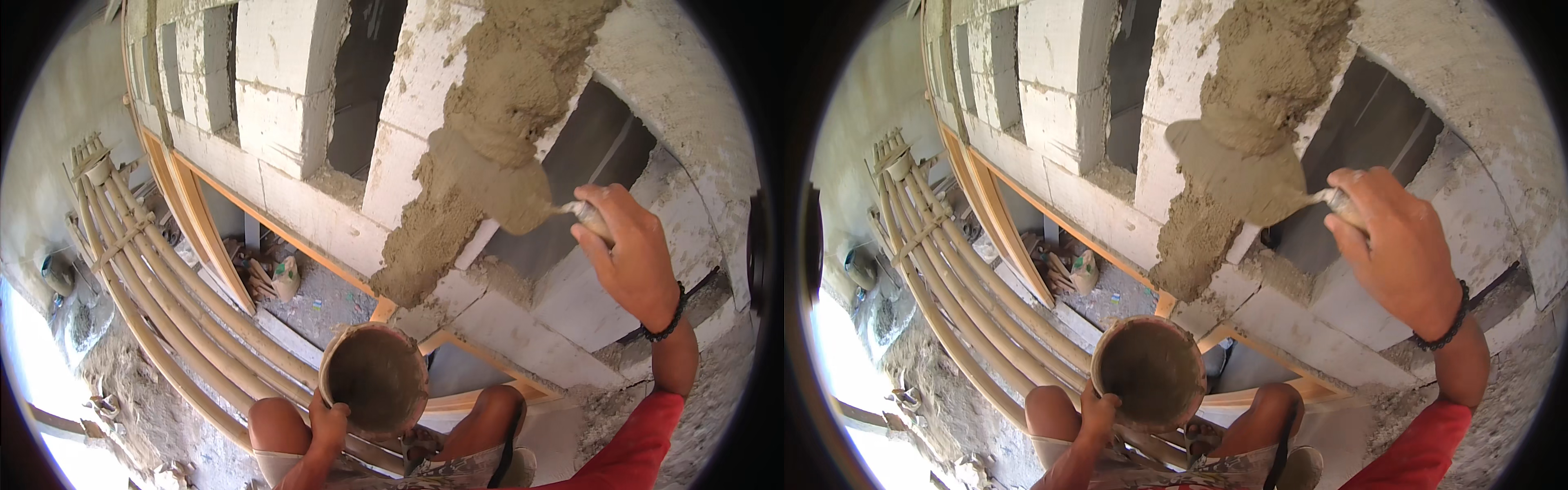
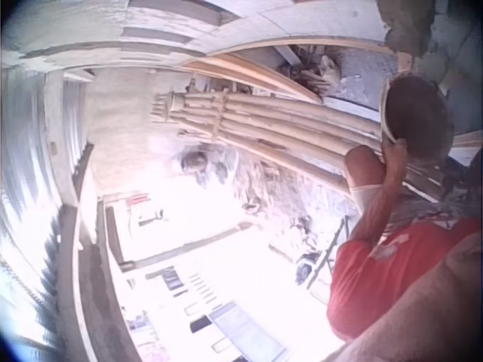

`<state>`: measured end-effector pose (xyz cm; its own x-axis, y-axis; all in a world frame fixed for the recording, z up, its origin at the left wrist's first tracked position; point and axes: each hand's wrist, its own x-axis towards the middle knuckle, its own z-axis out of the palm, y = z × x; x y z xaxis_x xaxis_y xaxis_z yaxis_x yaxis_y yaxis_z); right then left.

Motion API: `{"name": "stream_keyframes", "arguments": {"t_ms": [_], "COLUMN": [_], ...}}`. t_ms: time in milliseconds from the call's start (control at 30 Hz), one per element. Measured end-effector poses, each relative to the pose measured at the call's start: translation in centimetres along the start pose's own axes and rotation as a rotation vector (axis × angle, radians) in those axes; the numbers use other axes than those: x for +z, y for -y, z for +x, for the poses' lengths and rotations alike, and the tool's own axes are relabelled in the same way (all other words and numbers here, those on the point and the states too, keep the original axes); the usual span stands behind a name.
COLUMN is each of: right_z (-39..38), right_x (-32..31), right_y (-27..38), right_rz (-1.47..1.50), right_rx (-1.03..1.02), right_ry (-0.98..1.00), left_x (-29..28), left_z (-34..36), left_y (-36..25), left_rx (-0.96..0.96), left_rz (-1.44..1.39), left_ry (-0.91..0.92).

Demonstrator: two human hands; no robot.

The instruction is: The person applies plaster to a wall using a trowel while standing on scaffolding. The person repeatedly scoops wet plaster from a bucket and spreads it across the surface of concrete blocks.

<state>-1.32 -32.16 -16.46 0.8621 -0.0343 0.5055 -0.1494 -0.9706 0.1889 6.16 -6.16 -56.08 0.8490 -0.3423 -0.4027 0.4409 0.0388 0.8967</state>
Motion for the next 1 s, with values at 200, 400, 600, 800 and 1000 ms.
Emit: {"name": "stream_keyframes", "arguments": {"t_ms": [200, 400, 600, 800, 1000], "right_z": [0.8, 3.1, 5.9, 5.4, 4.0], "right_x": [-3.6, -6.2, -6.3, -8.8, -6.8], "right_y": [1.2, -1.4, -7.4, -7.9, -4.0], "right_rz": [0.112, 0.465, 0.345, 0.303, 0.151], "right_rx": [-0.126, -0.331, 0.268, 0.246, 0.037], "right_ry": [0.122, 0.250, -0.066, -0.330, 0.200], "left_x": [0.2, 0.2, 0.4, 0.1, 0.0], "left_z": [0.2, 0.1, 0.0, 0.1, 0.5], "left_y": [0.5, -0.1, 0.4, 0.0, 0.9], "left_rx": [-0.011, -0.072, -0.068, -0.037, 0.010], "left_rz": [-0.018, 0.001, 0.003, 0.007, -0.032], "left_ry": [-0.014, -0.042, 0.000, -0.010, -0.004]}}
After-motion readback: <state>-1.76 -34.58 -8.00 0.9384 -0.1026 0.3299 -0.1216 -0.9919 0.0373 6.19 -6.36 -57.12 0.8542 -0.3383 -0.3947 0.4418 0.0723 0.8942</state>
